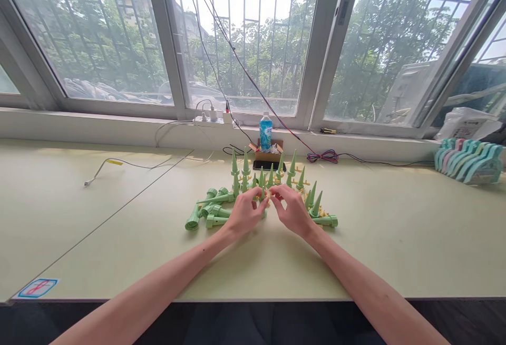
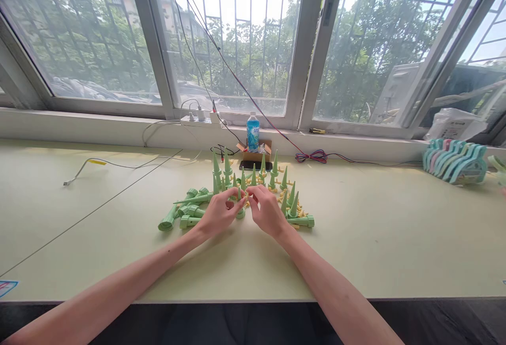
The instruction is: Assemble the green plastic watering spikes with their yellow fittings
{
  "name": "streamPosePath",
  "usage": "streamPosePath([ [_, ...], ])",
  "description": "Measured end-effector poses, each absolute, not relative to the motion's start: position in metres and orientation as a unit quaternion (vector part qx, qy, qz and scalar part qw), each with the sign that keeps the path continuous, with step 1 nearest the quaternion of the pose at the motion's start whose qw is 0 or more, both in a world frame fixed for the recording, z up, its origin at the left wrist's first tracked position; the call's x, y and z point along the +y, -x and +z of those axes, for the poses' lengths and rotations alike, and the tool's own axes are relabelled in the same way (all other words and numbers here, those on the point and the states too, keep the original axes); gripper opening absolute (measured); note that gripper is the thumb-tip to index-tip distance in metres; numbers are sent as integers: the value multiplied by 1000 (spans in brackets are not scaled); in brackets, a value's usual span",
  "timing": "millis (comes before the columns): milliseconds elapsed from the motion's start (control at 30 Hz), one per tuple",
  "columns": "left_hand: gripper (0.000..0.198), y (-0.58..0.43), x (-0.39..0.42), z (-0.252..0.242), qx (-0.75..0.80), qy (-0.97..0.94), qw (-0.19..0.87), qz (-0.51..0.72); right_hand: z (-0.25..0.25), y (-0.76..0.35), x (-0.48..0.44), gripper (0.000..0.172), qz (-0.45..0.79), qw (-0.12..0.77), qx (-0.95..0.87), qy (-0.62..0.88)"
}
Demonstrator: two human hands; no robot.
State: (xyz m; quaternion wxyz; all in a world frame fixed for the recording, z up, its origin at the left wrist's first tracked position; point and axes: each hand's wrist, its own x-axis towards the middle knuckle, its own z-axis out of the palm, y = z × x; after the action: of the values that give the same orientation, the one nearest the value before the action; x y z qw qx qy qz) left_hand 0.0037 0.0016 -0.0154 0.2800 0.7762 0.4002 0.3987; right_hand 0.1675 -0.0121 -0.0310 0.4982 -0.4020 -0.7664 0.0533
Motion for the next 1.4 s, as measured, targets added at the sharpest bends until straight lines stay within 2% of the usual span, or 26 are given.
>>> streamPosePath([
  [467,22,-4,4,-16,397,-761,310,408,-32,-168,-11,16,75,498,-760,410],
  [1000,18,-3,2,-15,376,-757,338,414,-32,-168,-9,13,184,514,-709,445],
  [1400,19,-3,5,-19,393,-770,307,398,-32,-167,-10,20,140,488,-719,474],
])
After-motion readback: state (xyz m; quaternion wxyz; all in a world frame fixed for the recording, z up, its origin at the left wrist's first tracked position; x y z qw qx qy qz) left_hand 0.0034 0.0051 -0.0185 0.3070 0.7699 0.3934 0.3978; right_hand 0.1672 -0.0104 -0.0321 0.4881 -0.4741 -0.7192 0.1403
